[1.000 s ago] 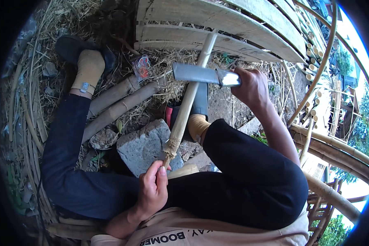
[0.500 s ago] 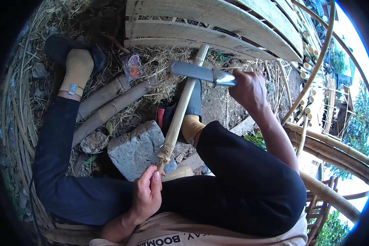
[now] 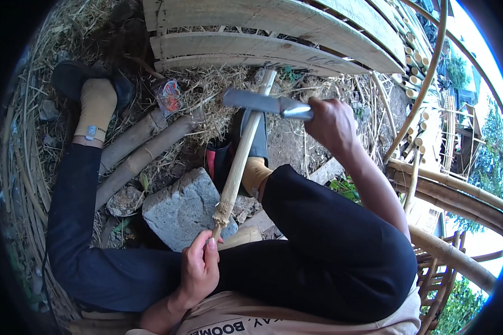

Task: The person shaves the bark off a bamboo pole using a large knife while holding the pole steady against their lap and a stone.

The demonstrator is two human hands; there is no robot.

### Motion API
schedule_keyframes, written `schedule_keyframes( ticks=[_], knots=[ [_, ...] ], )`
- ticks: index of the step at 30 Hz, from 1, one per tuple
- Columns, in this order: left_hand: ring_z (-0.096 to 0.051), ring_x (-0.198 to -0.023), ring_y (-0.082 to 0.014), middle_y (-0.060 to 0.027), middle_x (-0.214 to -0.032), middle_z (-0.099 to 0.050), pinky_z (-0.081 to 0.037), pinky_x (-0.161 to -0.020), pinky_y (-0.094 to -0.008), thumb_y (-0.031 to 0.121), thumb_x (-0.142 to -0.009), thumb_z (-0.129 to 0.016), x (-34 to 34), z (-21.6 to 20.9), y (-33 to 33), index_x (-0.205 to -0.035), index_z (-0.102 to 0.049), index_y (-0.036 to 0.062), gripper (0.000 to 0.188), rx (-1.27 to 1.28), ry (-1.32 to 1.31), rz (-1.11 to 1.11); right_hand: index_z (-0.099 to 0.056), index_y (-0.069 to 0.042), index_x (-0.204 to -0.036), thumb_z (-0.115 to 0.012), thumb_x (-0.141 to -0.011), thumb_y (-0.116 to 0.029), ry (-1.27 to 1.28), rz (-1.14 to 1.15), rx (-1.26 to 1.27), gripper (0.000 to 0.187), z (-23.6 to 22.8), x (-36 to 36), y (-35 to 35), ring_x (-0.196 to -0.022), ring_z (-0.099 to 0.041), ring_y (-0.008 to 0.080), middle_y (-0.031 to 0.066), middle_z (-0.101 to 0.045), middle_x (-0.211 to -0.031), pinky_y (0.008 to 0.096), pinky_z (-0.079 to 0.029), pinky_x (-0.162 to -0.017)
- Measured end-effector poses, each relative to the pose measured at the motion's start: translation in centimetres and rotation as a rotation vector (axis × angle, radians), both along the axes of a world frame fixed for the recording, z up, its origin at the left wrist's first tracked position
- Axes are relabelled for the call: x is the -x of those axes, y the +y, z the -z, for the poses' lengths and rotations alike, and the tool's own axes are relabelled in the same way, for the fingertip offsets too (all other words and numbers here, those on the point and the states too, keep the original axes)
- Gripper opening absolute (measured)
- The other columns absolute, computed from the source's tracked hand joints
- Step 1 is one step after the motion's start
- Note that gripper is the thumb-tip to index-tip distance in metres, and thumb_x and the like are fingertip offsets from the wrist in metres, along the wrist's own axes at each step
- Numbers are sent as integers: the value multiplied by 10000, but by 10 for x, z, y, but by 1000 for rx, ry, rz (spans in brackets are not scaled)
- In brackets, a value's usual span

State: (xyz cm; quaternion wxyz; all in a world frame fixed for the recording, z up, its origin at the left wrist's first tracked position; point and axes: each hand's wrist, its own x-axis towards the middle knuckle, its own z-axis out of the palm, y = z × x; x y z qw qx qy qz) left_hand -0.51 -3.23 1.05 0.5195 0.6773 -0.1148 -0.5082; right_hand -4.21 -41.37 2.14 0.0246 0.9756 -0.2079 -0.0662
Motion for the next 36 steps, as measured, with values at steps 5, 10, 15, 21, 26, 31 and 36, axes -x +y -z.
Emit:
schedule_keyframes(
  ticks=[5, 10, 15, 21, 26, 31, 36],
  knots=[
    [-453, -470, -81, -20, -530, -455, -334, -464, -295, 143, -1048, -478, 0, -5, 1, -981, -592, 22, 180, -4, 20, 12, -715, -103, -770, -678, -720, -86, 0, 96, 82, 65, 6, -1, -26, -593, -684, 313, 134, -664, -635, 446, -538, -580],
    [-458, -462, -93, -29, -529, -451, -335, -462, -305, 142, -1047, -480, 0, -5, 3, -980, -592, 21, 178, 4, 23, 36, -712, -79, -755, -675, -717, -93, -1, 37, -59, 55, -4, -1, -7, -575, -681, 316, 140, -654, -603, 443, -550, -587],
    [-458, -459, -105, -36, -529, -447, -339, -465, -314, 133, -1042, -486, 7, 2, 6, -987, -600, 17, 172, 25, 2, 35, -698, -86, -733, -684, -711, -108, 59, 35, -58, 34, -8, 1, -2, -571, -671, 327, 151, -659, -623, 451, -545, -590],
    [-463, -464, -112, -46, -545, -456, -348, -472, -314, 116, -1034, -492, 7, 3, 9, -986, -601, 12, 158, 18, -4, 61, -707, -87, -760, -699, -712, -113, 65, 153, -19, 55, 3, 10, -10, -551, -674, 305, 130, -668, -617, 442, -549, -574],
    [-465, -473, -97, -33, -545, -460, -347, -470, -304, 130, -1042, -486, 0, -2, 0, -979, -598, 16, 172, 40, 53, 50, -705, -74, -763, -693, -719, -95, 29, 116, 10, 50, -6, 11, -22, -566, -679, 326, 149, -658, -610, 447, -546, -587],
    [-459, -477, -85, -24, -543, -459, -339, -467, -298, 146, -1045, -488, -1, -2, 7, -981, -600, 18, 182, -9, 36, 18, -733, -85, -829, -662, -778, -122, 9, -89, -102, 95, -5, 15, -10, -557, -682, 303, 140, -676, -635, 438, -560, -593],
    [-451, -471, -88, -29, -537, -451, -329, -464, -300, 143, -1044, -488, 4, 5, 10, -990, -602, 19, 177, 7, -11, 46, -713, -84, -793, -668, -756, -119, -30, 24, 10, 68, 0, 17, -22, -568, -682, 312, 127, -662, -620, 434, -555, -587]
  ],
)
